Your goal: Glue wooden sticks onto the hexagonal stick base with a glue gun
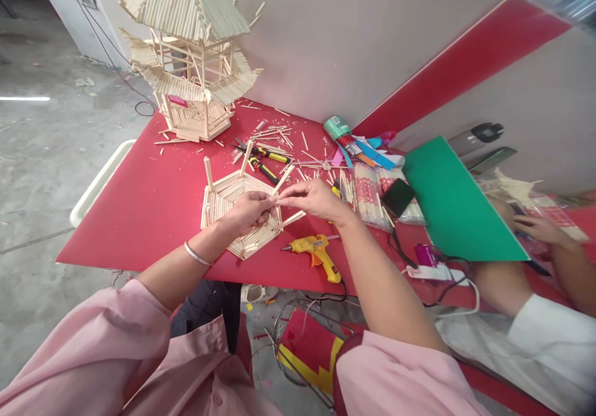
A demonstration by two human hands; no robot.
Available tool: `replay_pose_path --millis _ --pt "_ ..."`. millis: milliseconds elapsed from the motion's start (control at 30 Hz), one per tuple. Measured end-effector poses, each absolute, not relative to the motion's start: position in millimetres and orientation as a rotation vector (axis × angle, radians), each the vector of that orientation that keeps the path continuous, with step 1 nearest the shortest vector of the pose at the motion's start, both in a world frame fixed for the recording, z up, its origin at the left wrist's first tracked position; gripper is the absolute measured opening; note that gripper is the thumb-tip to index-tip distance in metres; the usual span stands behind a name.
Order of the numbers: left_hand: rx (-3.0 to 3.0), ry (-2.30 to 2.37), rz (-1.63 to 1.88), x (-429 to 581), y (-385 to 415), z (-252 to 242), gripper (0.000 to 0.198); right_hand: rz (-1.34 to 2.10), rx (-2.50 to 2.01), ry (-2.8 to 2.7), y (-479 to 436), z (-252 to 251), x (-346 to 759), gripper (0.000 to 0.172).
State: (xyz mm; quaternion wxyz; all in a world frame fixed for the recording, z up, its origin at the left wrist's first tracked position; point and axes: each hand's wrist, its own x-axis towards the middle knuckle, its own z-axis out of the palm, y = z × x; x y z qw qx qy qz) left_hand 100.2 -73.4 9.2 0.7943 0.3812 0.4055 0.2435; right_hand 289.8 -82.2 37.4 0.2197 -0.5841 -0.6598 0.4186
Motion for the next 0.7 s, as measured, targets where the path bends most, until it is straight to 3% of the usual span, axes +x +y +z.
replay_pose_path --millis 267,467,600,700 --pt "0.869 0.844 0.55 103 -75 1 0.035 1.157 -1.638 -1.816 -84 47 294 0.025" --pt "1.267 0.661 0.637 91 -79 1 0.059 0.894 -1.657 -1.642 -105 108 277 0.033" --pt "1.505 0.59 0.66 64 -103 7 0.059 0.712 -1.658 -1.739 -121 142 229 0.027" --pt "1.735 0.731 0.726 25 -137 8 0.051 0.709 -1.665 -1.829 -117 137 198 0.017"
